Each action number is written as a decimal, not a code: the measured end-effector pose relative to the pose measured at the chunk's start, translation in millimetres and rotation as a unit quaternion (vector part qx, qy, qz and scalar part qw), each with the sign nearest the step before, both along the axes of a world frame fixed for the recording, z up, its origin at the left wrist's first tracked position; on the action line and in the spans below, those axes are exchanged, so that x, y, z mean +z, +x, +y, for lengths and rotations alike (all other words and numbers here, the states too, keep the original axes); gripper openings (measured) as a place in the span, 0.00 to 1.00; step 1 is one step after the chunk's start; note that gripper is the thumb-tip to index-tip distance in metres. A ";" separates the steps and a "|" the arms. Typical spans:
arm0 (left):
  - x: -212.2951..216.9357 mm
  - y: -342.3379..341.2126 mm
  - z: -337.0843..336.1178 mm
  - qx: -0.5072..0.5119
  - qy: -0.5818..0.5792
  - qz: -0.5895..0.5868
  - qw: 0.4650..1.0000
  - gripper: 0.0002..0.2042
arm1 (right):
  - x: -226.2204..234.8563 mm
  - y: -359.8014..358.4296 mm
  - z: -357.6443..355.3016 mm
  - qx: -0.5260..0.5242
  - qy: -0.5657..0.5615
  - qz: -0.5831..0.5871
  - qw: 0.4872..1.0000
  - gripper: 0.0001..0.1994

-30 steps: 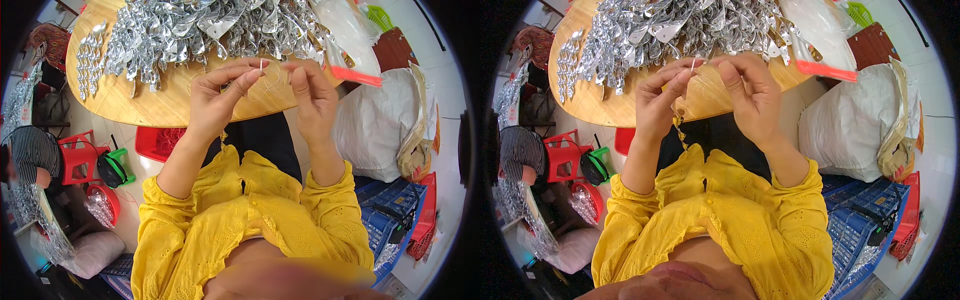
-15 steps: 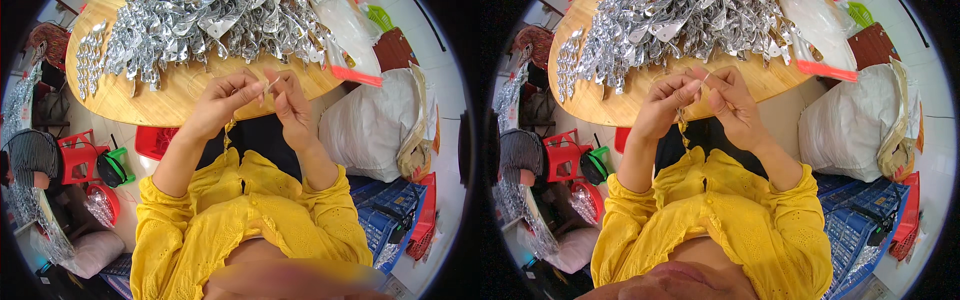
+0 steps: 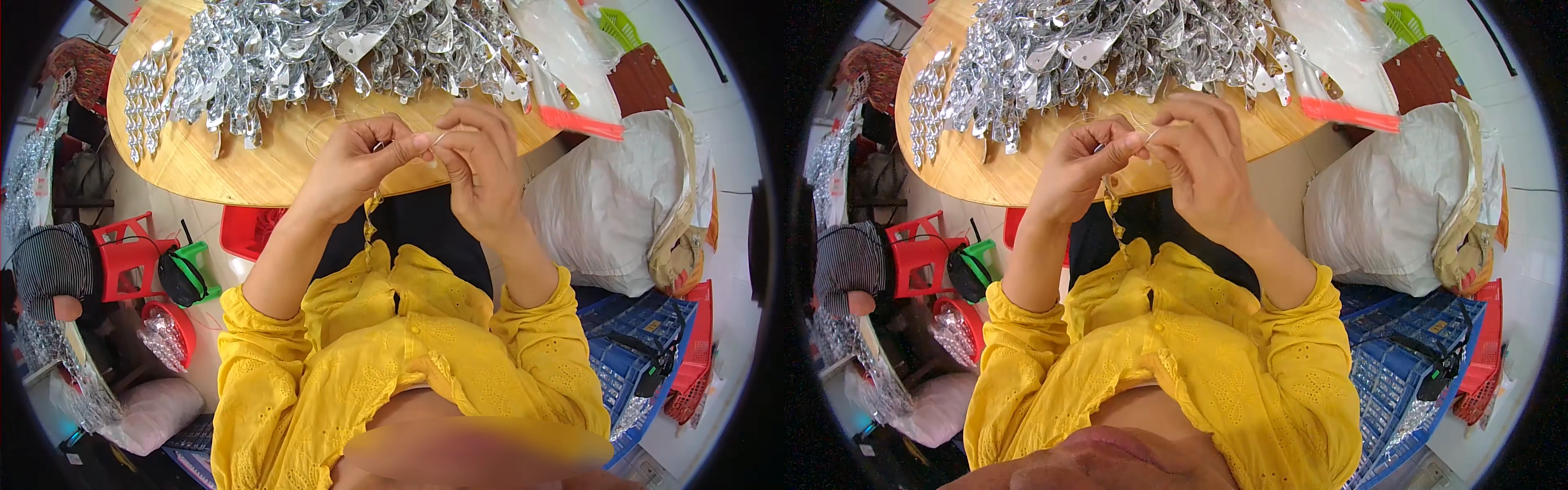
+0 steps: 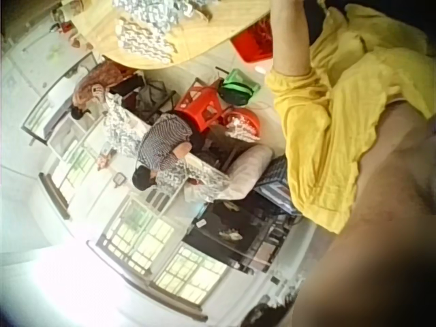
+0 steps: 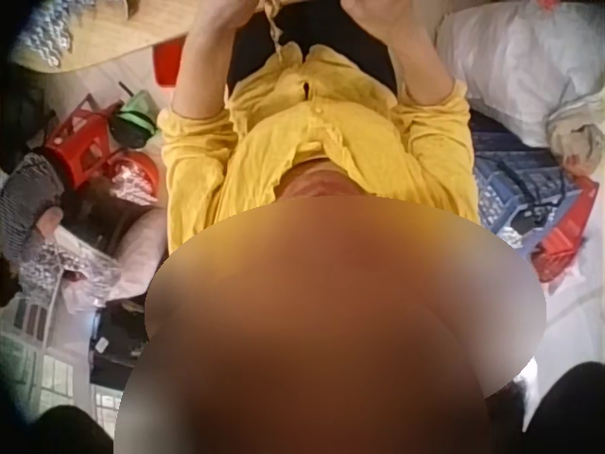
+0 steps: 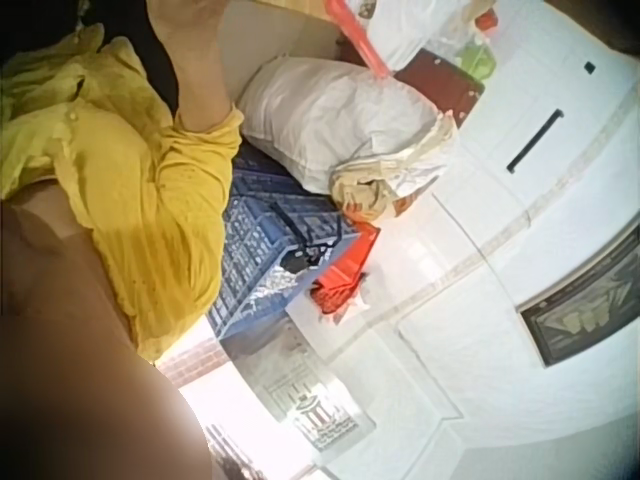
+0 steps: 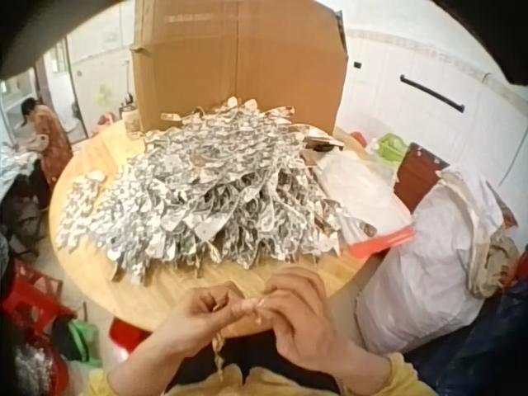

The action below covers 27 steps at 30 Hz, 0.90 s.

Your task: The recorder is assembling silver tinsel decorations by tying or hooking them onto a thin gold string.

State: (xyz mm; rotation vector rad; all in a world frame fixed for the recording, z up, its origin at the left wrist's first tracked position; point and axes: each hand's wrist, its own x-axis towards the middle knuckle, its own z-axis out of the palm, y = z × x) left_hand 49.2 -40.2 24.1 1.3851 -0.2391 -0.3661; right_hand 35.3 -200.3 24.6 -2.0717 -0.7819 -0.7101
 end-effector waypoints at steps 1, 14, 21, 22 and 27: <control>0.1 -0.1 0.8 0.000 0.000 0.000 1.000 0.12 | -0.3 -1.0 1.0 0.036 0.073 0.093 0.992 0.05; -3.1 -5.9 30.3 -0.038 -0.384 0.040 0.922 0.08 | -16.7 18.9 -40.1 0.466 0.714 0.374 0.365 0.05; 28.8 -26.5 110.2 0.006 -0.472 0.033 0.881 0.02 | -36.7 20.8 -136.1 0.159 0.789 0.320 0.500 0.06; 28.1 -26.8 115.1 0.019 -0.426 0.046 0.903 0.02 | -41.3 21.4 -146.0 0.208 0.820 0.292 0.445 0.06; -5.1 -16.4 86.3 -0.043 -0.401 0.198 0.894 0.04 | -11.6 8.6 -73.3 0.304 0.767 0.479 0.300 0.08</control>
